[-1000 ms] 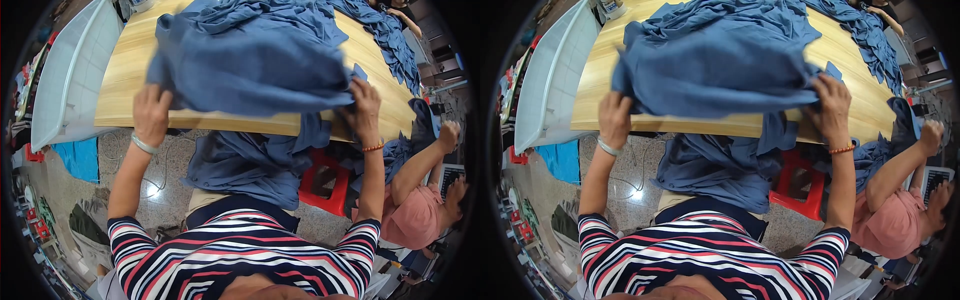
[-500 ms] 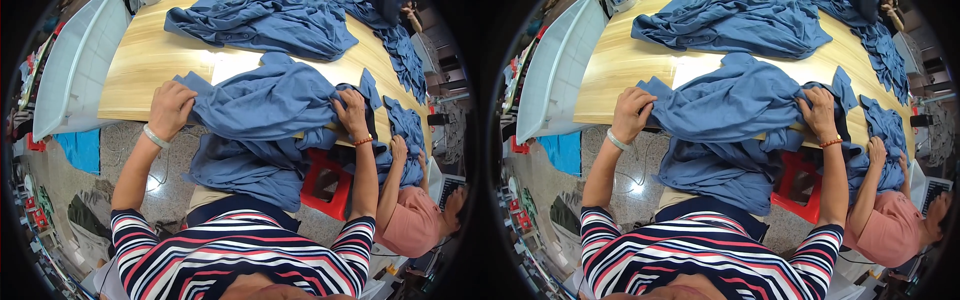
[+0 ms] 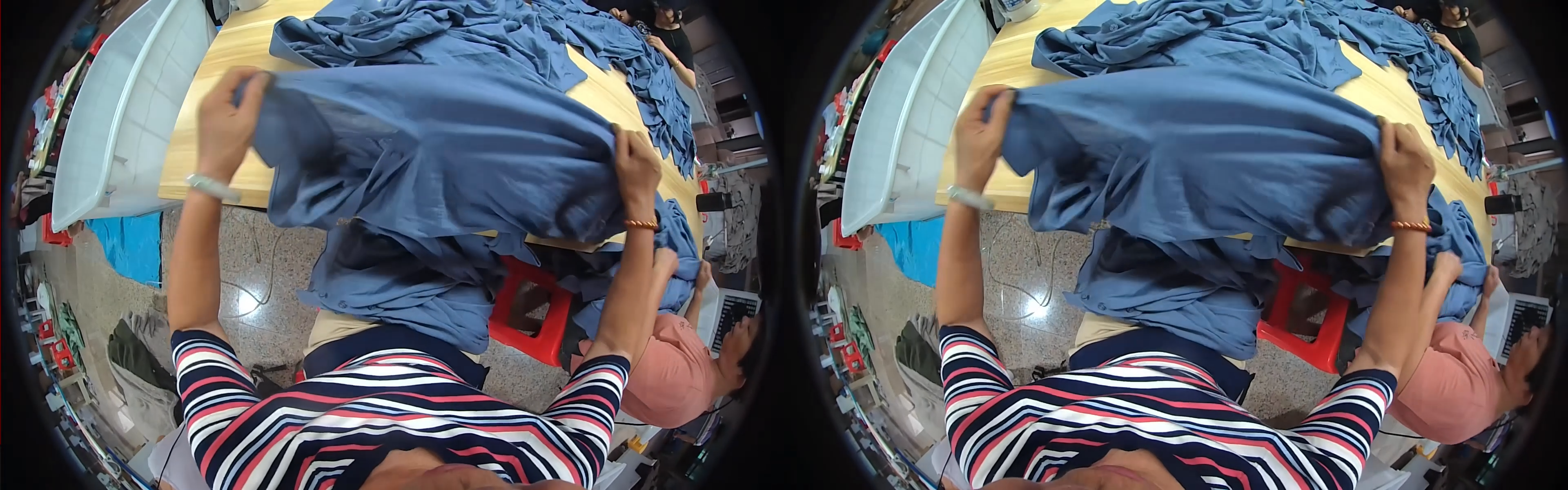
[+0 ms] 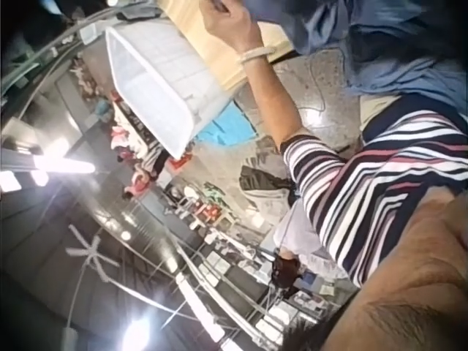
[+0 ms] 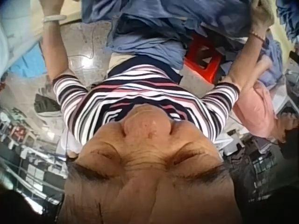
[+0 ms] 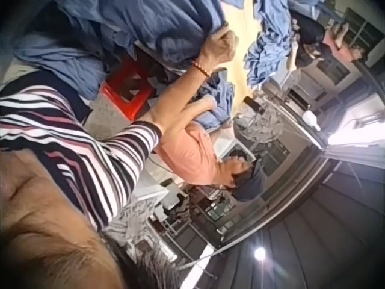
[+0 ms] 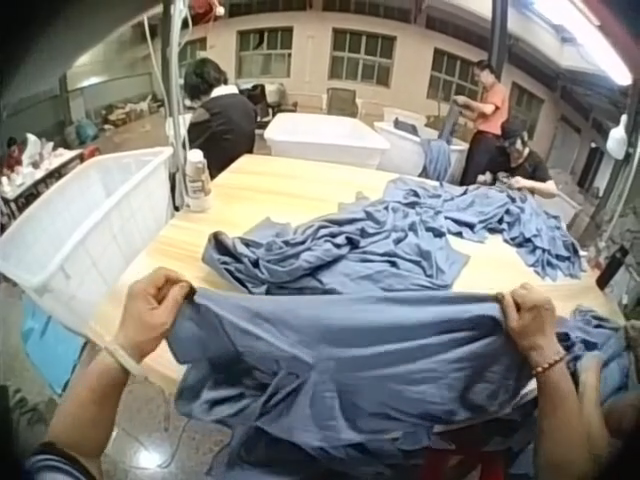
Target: Inspect blue garments on a work table and use scissors to trim excess threads.
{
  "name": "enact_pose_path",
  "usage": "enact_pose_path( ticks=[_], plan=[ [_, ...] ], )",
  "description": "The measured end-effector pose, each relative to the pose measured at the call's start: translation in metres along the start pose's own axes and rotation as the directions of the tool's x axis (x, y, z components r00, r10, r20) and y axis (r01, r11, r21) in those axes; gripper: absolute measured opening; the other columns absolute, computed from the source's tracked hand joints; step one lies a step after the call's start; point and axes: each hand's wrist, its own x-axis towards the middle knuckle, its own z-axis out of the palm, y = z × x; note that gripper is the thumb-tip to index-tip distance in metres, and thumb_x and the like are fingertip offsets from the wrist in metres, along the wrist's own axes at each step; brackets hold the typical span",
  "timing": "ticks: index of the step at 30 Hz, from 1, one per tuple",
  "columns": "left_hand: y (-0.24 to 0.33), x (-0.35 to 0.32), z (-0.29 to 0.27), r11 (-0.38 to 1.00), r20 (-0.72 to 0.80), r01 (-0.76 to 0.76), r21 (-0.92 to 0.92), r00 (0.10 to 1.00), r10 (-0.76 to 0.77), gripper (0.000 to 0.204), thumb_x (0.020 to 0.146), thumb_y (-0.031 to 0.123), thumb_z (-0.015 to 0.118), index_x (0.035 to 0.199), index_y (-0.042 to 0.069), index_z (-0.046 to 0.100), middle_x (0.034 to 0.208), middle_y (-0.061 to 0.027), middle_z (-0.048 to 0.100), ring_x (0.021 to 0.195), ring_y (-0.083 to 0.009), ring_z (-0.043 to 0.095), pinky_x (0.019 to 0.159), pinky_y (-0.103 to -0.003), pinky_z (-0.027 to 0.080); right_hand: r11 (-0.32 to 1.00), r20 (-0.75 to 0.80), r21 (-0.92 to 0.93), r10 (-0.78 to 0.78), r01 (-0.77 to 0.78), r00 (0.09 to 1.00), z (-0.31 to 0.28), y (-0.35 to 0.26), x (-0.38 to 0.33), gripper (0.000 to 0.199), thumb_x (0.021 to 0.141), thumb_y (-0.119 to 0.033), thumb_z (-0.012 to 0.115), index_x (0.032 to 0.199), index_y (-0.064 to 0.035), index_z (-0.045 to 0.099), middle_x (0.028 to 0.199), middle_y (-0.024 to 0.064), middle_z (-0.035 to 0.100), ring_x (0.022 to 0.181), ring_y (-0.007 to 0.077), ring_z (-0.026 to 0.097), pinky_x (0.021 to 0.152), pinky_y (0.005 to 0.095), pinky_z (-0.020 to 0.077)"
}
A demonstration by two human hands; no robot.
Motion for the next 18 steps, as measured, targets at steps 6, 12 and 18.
enact_pose_path(
  ticks=[6,12,18],
  plan=[
    [0.031,-0.074,0.052,0.950,0.324,-0.297,0.096,0.912,0.252,0.035,0.079,0.021,0.073,0.105,0.004,0.059,0.105,-0.0142,0.059,0.102,-0.0345,0.054,0.089,-0.042,0.043,0.950,0.072,0.302,0.059,-0.078,0.996,0.029,-0.099,-0.013,0.007,0.087,-0.008,0.065,0.093,-0.0059,0.068,0.083,0.0085,0.064,0.065,0.0190,0.060,0.058,0.0308,0.0476],
    [0.036,-0.115,0.054,0.893,0.484,-0.408,0.190,0.830,0.276,0.032,0.075,0.019,0.073,0.101,0.005,0.059,0.102,-0.0113,0.059,0.103,-0.0284,0.055,0.095,-0.044,0.035,0.770,0.190,0.635,-0.087,-0.055,0.978,0.070,-0.219,-0.032,0.020,0.084,-0.024,0.073,0.088,-0.0059,0.066,0.081,0.0076,0.063,0.070,0.0239,0.063,0.061,0.0334,0.0502],
    [0.042,-0.084,0.017,0.975,0.836,0.213,0.064,0.522,-0.169,0.008,0.084,0.007,0.062,0.090,0.001,0.062,0.078,-0.0115,0.062,0.072,-0.0230,0.060,0.068,-0.031,0.047,0.831,0.408,0.505,0.006,-0.232,0.913,0.096,-0.232,-0.045,0.034,0.079,-0.034,0.076,0.099,-0.0092,0.064,0.088,0.0055,0.062,0.073,0.0251,0.064,0.066,0.0379,0.0507]
  ],
)
